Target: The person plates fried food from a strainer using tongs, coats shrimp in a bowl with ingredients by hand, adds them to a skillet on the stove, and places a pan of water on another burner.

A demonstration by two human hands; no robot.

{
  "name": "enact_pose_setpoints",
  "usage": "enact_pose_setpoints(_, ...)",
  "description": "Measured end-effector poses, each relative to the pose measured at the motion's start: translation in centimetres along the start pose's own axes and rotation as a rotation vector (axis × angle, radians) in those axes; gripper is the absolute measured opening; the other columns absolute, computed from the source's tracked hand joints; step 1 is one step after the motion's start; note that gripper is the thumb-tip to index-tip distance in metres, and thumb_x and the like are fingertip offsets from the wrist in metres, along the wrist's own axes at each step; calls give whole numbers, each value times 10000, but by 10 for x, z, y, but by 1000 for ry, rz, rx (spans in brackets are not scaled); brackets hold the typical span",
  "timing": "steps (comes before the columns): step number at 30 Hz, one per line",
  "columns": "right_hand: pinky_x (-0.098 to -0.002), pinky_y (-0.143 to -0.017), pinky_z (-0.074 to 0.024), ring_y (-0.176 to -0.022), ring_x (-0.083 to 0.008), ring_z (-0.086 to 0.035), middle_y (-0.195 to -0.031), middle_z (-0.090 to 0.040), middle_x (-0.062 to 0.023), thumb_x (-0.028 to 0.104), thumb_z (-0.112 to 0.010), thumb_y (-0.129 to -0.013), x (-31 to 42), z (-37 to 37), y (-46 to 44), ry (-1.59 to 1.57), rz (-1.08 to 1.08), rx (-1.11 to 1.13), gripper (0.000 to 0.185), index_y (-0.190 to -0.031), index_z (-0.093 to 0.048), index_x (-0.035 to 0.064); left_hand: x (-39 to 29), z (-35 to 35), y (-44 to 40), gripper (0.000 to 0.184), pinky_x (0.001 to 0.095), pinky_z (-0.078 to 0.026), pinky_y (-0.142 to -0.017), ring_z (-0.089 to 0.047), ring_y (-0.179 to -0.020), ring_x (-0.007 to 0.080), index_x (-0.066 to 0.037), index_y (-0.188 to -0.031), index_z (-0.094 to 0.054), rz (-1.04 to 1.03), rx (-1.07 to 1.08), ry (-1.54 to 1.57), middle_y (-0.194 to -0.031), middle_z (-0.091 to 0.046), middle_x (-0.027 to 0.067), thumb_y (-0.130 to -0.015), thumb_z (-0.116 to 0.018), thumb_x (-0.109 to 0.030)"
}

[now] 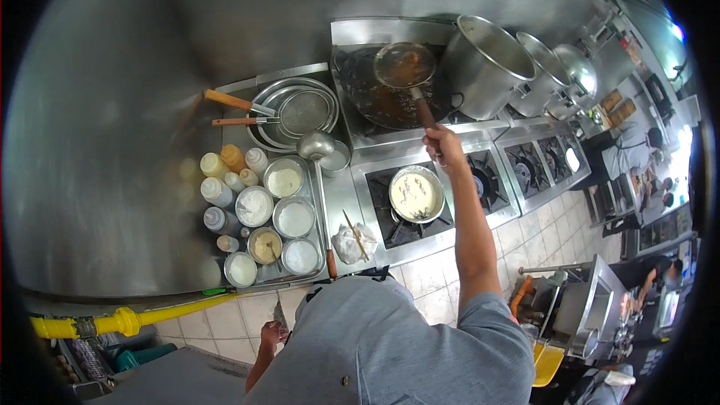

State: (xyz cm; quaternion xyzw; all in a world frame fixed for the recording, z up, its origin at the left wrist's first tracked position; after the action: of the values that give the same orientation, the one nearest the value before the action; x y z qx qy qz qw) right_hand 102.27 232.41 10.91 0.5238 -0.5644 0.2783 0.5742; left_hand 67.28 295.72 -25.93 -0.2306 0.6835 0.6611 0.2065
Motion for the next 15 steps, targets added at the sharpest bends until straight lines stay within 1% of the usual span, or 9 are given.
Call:
enact_pose_setpoints(3,-240,-345,-319,-443,-95,-469,-675,-539,-31,111,-569,-890,20,26,5,343,100,-130,237,-1101,-543,7,-3,-4,5,72,292,-487,-503,-592,-617,162,-98,-934,-528,142,43,284,-770,-611,49,-966,-520,-162)
enact_pose_setpoints(5,-288,-349,-331,-425,-135,-496,-638,-551,-46,91,-584,-855,18,51,-8,574,227,-245,263,-1086,-582,-34,-15,-13,22,79,303,-492,-516,-589,-613,166,-77,-993,-542,31,-51,-159,-772,-617,54,-971,-518,-149)
enact_pose_setpoints(7,-327,-359,-352,-428,-156,-522,-607,-563,-69,82,-587,-840,-4,93,-37,989,485,-388,223,-1021,-616,-45,-9,-4,15,100,312,-493,-524,-587,-610,170,-71,-1024,-540,85,-19,-74,-786,-619,63,-975,-516,-155)
enact_pose_setpoints(8,-327,-359,-352,-428,-156,-522,-607,-563,-69,82,-587,-840,2,90,-29,989,484,-389,223,-1021,-616,-45,-10,-5,15,112,316,-493,-528,-586,-609,172,-68,-1039,-539,111,-2,-30,-793,-621,67,-977,-515,-158)
enact_pose_setpoints(9,-336,-394,-392,-454,-170,-552,-643,-590,-97,91,-591,-839,14,79,-12,974,332,-368,244,-1039,-618,-47,-12,-6,15,125,320,-494,-532,-586,-608,175,-65,-1055,-538,138,13,13,-800,-622,71,-978,-514,-162)
enact_pose_setpoints(10,-345,-429,-431,-479,-183,-583,-680,-616,-125,100,-595,-838,19,70,0,957,178,-345,265,-1056,-620,-49,-18,-11,21,125,329,-493,-537,-588,-618,184,-66,-1058,-531,115,-37,-102,-819,-622,78,-977,-516,-161)
enact_pose_setpoints(12,-343,-422,-425,-468,-180,-574,-659,-607,-114,104,-598,-841,12,66,7,884,120,-281,257,-1048,-619,-46,-26,-10,24,127,339,-492,-542,-590,-628,193,-67,-1061,-525,94,-87,-220,-837,-621,85,-975,-519,-160)
enact_pose_setpoints(14,-325,-395,-397,-442,-160,-543,-598,-569,-72,106,-598,-856,-2,62,8,651,54,-193,223,-1028,-614,-35,-6,12,-3,174,340,-500,-542,-599,-655,200,-54,-1106,-518,274,152,481,-872,-623,105,-960,-548,-145)
enact_pose_setpoints(15,-297,-375,-364,-433,-140,-521,-588,-551,-48,111,-595,-867,-8,62,8,591,31,-132,188,-990,-601,-32,-5,11,-5,174,340,-500,-542,-599,-655,200,-54,-1106,-518,274,152,478,-872,-623,105,-960,-548,-145)
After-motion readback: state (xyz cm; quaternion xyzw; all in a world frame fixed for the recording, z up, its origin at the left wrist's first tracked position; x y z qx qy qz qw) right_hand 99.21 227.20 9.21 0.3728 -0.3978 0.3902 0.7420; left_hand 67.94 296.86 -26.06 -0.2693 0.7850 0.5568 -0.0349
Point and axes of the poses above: each hand's wrist, its own y-axis away from the middle knuckle, its own z-axis out of the back of the hand, x = y × z, the point moved 1 cm from there along -y, towards the middle knuckle
